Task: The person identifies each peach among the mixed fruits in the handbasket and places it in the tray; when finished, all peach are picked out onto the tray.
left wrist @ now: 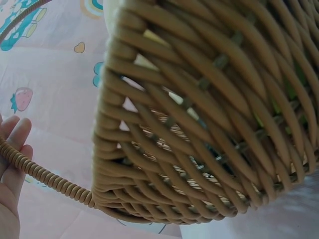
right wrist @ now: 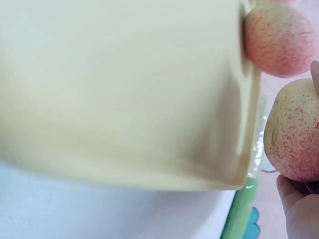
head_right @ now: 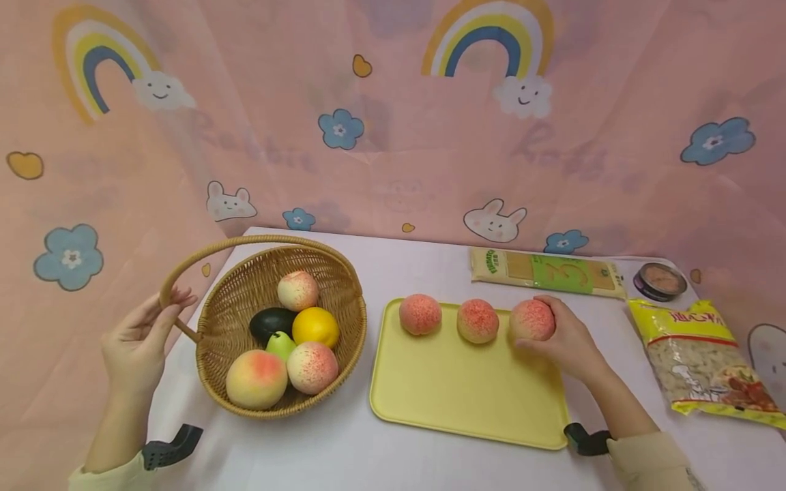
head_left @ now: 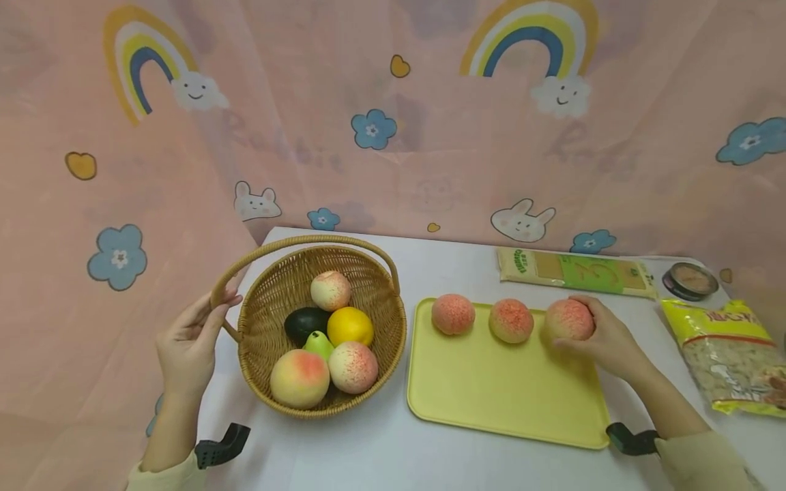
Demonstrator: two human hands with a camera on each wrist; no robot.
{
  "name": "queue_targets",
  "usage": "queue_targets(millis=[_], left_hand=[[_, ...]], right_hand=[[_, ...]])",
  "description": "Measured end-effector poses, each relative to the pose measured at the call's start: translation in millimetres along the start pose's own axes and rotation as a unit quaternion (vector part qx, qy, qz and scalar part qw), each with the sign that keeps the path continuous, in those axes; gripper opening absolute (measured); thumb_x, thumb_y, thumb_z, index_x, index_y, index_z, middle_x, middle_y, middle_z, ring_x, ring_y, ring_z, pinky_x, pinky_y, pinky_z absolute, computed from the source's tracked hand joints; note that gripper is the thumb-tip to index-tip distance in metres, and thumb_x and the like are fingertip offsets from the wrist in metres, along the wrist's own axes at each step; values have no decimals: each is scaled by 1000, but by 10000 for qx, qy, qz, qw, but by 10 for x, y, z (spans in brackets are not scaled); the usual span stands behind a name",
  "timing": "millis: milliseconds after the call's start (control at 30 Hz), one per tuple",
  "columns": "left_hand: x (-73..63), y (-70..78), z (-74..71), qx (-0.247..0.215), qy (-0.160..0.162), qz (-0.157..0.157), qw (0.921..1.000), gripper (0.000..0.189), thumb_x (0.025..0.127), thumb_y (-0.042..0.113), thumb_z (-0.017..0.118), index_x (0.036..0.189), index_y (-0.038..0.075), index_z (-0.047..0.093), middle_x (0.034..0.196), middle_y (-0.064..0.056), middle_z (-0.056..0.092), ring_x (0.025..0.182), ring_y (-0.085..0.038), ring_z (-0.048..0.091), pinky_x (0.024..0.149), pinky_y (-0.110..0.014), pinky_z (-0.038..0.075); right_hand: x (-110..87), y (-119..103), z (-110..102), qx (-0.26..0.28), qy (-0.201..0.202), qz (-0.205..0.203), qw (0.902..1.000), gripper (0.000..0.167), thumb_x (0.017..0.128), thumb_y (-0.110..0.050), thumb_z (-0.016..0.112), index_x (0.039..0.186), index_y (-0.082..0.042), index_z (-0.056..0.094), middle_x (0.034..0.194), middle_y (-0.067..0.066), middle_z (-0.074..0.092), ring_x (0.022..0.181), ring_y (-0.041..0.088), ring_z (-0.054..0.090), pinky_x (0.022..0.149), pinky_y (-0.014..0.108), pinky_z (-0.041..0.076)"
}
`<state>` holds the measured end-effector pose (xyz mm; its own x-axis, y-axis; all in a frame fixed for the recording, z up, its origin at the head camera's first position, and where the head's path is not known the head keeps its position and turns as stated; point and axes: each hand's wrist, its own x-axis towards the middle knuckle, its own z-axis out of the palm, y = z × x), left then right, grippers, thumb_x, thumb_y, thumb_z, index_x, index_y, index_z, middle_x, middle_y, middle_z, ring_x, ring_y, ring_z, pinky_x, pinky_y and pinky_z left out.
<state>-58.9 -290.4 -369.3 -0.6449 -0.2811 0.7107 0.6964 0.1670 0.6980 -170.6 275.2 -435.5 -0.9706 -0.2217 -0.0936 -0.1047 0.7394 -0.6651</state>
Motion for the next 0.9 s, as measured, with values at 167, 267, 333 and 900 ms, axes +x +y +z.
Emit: queue_targets(millis=[167, 267, 333, 900], left_hand=[[-3, -2, -5, -74, -1, 5, 10000, 28, 81, -27, 50, 109, -26, 55, 100, -11, 73, 90, -16, 71, 86, -22, 55], [-3, -2, -3, -86, -10, -8, 10000, 28, 81, -27, 50, 110, -26, 55, 100, -11, 73, 90, -16, 71, 86, -22, 55], [-1, 1, -1, -72, -16, -6, 10000, 28, 82, -27, 50, 110, -26, 55, 100, -11, 73, 90, -16, 71, 86, -22, 55], [10, -5, -2, -145, -83, 79, 9998, 29, 81, -28, 50, 110, -27, 54, 101, -15, 72, 91, -17, 71, 86, -23, 55]], right_hand=[[75, 73, 25, -295, -244, -53, 9993, 95, 74, -41, 80, 140, 5, 27, 131, 30, 43, 113, 45, 49, 90, 62, 45], [124, 90, 36, -490, -383, -108, 9980, 98, 72, -45, 80, 138, 6, 29, 129, 29, 44, 113, 45, 49, 91, 62, 45], [158, 96, 39, -569, -456, -138, 9972, 100, 71, -46, 81, 138, 7, 28, 129, 30, 43, 114, 46, 48, 92, 63, 44], [180, 132, -6, -304, -1185, -79, 9925, 99, 75, -39, 79, 141, 6, 21, 134, 33, 38, 119, 49, 44, 95, 65, 41]])
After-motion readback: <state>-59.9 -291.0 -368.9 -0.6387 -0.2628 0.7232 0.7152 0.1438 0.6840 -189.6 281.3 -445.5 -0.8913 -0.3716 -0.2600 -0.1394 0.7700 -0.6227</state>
